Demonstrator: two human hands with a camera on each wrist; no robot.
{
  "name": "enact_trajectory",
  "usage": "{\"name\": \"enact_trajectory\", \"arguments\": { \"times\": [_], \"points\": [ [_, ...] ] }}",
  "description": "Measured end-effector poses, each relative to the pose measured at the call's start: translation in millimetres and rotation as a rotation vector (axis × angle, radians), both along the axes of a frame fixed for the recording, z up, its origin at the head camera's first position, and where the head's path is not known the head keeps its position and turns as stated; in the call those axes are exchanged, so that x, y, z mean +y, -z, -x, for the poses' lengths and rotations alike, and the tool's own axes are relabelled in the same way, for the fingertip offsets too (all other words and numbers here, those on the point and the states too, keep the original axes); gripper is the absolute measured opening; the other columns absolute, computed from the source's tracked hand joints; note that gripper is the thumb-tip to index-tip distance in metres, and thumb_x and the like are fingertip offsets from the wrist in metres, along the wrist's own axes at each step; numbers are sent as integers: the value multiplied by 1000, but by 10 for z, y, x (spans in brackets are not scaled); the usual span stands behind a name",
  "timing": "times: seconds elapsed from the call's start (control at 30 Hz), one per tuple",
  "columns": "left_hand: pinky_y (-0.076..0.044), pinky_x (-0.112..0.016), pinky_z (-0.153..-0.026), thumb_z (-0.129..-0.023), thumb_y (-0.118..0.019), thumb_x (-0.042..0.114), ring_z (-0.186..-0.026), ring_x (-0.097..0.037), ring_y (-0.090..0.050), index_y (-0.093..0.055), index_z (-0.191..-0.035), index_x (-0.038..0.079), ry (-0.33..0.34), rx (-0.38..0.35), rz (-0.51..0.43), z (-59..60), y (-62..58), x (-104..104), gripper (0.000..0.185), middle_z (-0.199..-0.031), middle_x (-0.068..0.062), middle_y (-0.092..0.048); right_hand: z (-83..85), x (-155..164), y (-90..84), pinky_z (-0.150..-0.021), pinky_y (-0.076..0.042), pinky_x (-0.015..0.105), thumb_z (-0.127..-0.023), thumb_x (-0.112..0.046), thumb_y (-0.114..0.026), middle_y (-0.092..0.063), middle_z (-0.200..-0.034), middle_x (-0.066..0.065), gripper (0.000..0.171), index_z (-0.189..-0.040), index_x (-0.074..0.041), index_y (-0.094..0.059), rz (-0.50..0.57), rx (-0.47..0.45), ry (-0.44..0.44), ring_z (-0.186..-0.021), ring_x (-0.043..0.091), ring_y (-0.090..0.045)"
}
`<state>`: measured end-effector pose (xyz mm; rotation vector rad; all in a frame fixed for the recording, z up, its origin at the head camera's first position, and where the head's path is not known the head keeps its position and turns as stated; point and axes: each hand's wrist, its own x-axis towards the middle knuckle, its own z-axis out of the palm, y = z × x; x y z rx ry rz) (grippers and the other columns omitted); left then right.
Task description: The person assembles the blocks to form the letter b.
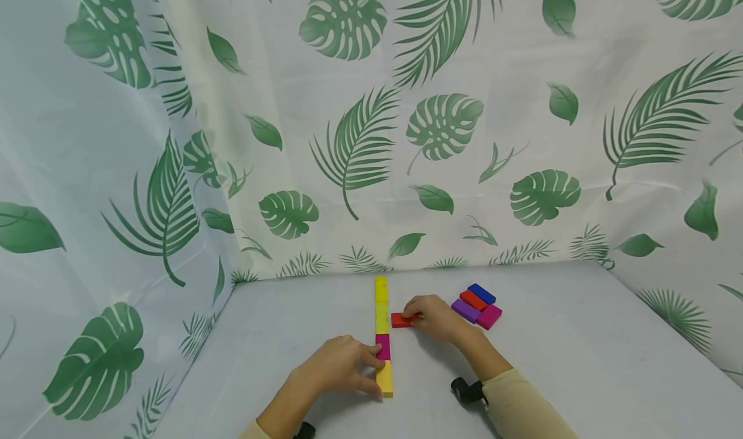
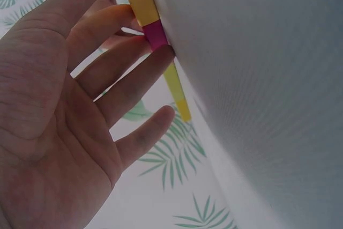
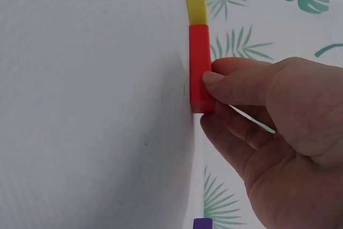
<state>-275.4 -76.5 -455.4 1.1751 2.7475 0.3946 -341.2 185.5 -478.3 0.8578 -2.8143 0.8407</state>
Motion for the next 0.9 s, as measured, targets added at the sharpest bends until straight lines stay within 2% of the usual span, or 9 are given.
{"name": "enact_trajectory", "arguments": {
  "times": [0.3,0.57,0.9],
  "points": [
    [-45,-41,-99,-66,-75,64,-118,-7,-56,-70,-114,35,2,-8,-2,1,-13,0,55,-125,12,-62,-8,-9,-2,-90,-52,41,-87,1,-65,-69,-107,4,22,-103,-10,-76,-4,-16,4,-105,24,-61],
    [-44,-41,-99,-67,-74,64,-118,-5,-55,-70,-115,35,11,-6,-5,27,24,-7,56,-125,11,-62,-10,-20,1,-91,-51,42,-87,1,-66,-69,-107,4,21,-102,-10,-75,-11,-36,1,-104,24,-61],
    [-46,-39,-97,-68,-75,61,-118,-7,-56,-71,-113,33,12,-14,-21,-1,-1,-6,53,-125,11,-62,-26,-23,-22,-91,-51,42,-87,1,-66,-69,-105,3,21,-102,-10,-75,-17,-15,-37,-102,22,-62]
  ]
}}
